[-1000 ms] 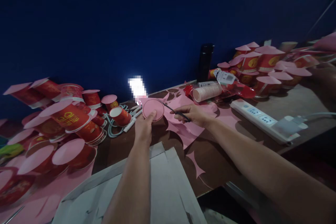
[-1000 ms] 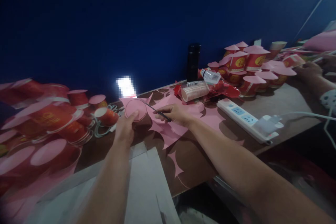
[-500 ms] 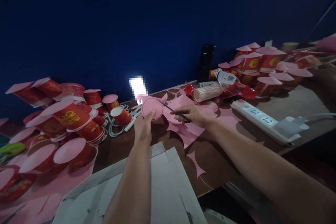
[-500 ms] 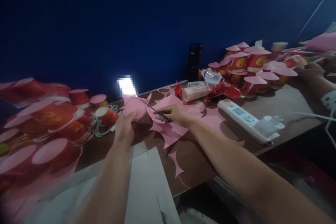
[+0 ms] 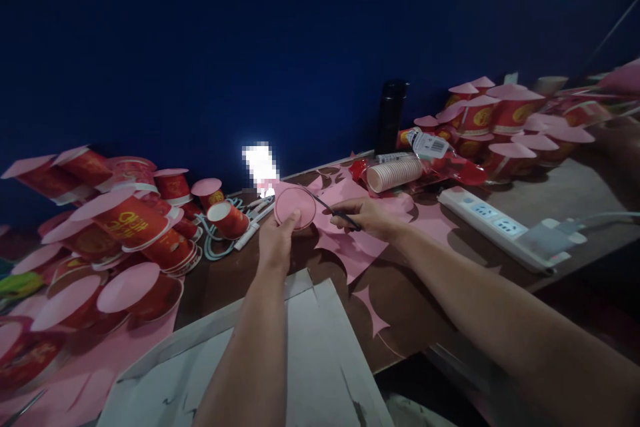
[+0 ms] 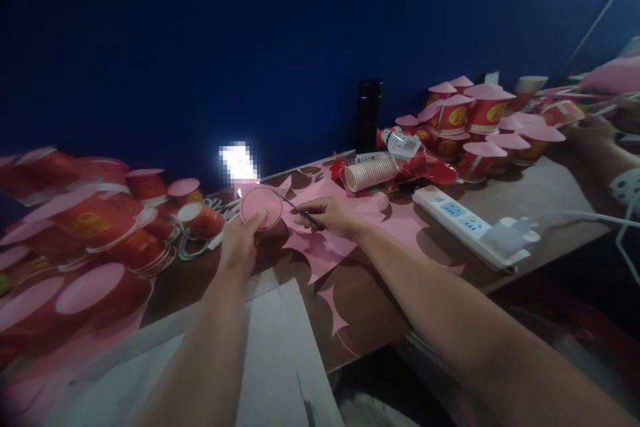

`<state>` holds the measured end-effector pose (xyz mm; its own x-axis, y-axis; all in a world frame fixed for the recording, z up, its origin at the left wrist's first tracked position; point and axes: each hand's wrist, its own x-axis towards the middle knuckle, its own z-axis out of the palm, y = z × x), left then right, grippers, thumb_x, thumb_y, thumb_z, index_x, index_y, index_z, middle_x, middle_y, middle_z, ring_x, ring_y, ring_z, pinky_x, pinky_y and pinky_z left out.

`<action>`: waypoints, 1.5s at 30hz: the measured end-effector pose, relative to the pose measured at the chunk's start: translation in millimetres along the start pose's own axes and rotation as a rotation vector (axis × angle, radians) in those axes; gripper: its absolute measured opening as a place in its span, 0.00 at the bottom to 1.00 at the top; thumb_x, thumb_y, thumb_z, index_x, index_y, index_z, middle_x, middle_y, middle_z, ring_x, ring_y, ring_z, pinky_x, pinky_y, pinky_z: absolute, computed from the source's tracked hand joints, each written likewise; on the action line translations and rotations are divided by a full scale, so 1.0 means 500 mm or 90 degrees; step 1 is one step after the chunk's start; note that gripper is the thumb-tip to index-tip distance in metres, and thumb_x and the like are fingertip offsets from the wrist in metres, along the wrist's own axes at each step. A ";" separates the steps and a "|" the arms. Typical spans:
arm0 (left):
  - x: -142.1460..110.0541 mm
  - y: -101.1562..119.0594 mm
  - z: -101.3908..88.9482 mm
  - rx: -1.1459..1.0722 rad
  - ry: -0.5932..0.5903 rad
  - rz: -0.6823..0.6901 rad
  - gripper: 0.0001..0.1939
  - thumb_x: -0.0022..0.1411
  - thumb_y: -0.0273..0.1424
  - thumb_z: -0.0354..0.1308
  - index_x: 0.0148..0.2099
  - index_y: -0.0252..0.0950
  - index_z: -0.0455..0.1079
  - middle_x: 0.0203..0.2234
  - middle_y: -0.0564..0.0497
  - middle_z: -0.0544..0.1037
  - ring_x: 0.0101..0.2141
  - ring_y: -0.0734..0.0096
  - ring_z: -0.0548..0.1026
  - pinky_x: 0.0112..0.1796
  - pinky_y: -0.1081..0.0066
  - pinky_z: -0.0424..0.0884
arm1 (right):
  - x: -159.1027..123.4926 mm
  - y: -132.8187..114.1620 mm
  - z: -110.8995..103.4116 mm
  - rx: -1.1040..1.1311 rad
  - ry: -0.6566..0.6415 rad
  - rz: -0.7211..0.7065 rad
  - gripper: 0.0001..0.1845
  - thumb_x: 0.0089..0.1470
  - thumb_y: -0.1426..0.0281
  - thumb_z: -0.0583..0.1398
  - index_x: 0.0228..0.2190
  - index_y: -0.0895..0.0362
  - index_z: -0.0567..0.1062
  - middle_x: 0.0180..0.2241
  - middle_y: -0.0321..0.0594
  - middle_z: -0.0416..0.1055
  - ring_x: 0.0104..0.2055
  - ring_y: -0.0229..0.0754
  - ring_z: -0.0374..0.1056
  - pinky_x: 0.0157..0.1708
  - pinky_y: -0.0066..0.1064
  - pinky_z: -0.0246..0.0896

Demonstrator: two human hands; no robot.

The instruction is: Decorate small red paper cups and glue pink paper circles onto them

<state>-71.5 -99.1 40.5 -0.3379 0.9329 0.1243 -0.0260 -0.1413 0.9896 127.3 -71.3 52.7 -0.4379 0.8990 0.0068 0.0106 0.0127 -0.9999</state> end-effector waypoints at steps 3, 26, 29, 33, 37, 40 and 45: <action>0.002 -0.003 0.002 -0.019 -0.004 0.006 0.23 0.47 0.42 0.66 0.41 0.31 0.76 0.34 0.44 0.80 0.33 0.62 0.76 0.38 0.64 0.71 | 0.000 0.000 0.002 0.021 0.002 0.001 0.25 0.38 0.62 0.71 0.40 0.60 0.80 0.27 0.38 0.74 0.25 0.30 0.61 0.26 0.26 0.59; 0.005 -0.002 -0.004 -0.044 -0.023 -0.002 0.25 0.48 0.42 0.65 0.44 0.30 0.75 0.36 0.43 0.80 0.34 0.61 0.77 0.40 0.63 0.72 | 0.002 0.003 -0.003 -0.031 0.012 -0.018 0.27 0.38 0.59 0.70 0.40 0.61 0.80 0.24 0.36 0.72 0.22 0.29 0.60 0.23 0.25 0.58; 0.003 0.000 -0.004 -0.048 -0.019 -0.010 0.25 0.48 0.42 0.66 0.43 0.29 0.75 0.34 0.43 0.80 0.33 0.62 0.77 0.39 0.63 0.72 | 0.001 0.000 -0.003 -0.032 0.012 -0.020 0.27 0.38 0.59 0.70 0.40 0.61 0.80 0.24 0.36 0.72 0.22 0.29 0.60 0.23 0.25 0.58; 0.005 0.000 -0.004 -0.055 -0.004 -0.022 0.24 0.46 0.42 0.66 0.42 0.29 0.75 0.31 0.44 0.79 0.29 0.64 0.76 0.34 0.65 0.72 | 0.002 0.002 -0.003 -0.016 0.011 -0.016 0.26 0.37 0.60 0.71 0.39 0.60 0.81 0.26 0.37 0.73 0.23 0.29 0.60 0.23 0.25 0.59; 0.005 0.006 -0.003 -0.076 0.019 -0.028 0.21 0.47 0.40 0.66 0.40 0.29 0.75 0.28 0.47 0.79 0.25 0.68 0.74 0.30 0.68 0.71 | 0.003 0.004 -0.002 0.006 0.003 -0.014 0.25 0.37 0.61 0.71 0.39 0.60 0.81 0.26 0.36 0.73 0.23 0.28 0.60 0.23 0.24 0.59; 0.003 0.011 -0.003 -0.072 0.016 -0.029 0.21 0.47 0.39 0.66 0.40 0.30 0.75 0.28 0.47 0.78 0.26 0.69 0.74 0.31 0.68 0.70 | 0.003 0.004 -0.002 0.012 0.001 -0.008 0.25 0.37 0.61 0.71 0.39 0.60 0.81 0.25 0.36 0.73 0.22 0.28 0.59 0.23 0.24 0.58; 0.000 0.011 -0.007 0.012 -0.005 -0.005 0.21 0.49 0.41 0.64 0.40 0.30 0.76 0.30 0.46 0.79 0.29 0.66 0.75 0.35 0.66 0.70 | 0.003 0.005 -0.007 -0.031 -0.015 -0.002 0.26 0.38 0.61 0.71 0.41 0.59 0.80 0.26 0.36 0.73 0.24 0.29 0.61 0.24 0.24 0.57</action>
<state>-74.8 -101.1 45.9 -0.3302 0.9367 0.1167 -0.0110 -0.1274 0.9918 129.9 -68.5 50.2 -0.4589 0.8884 0.0093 0.0529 0.0378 -0.9979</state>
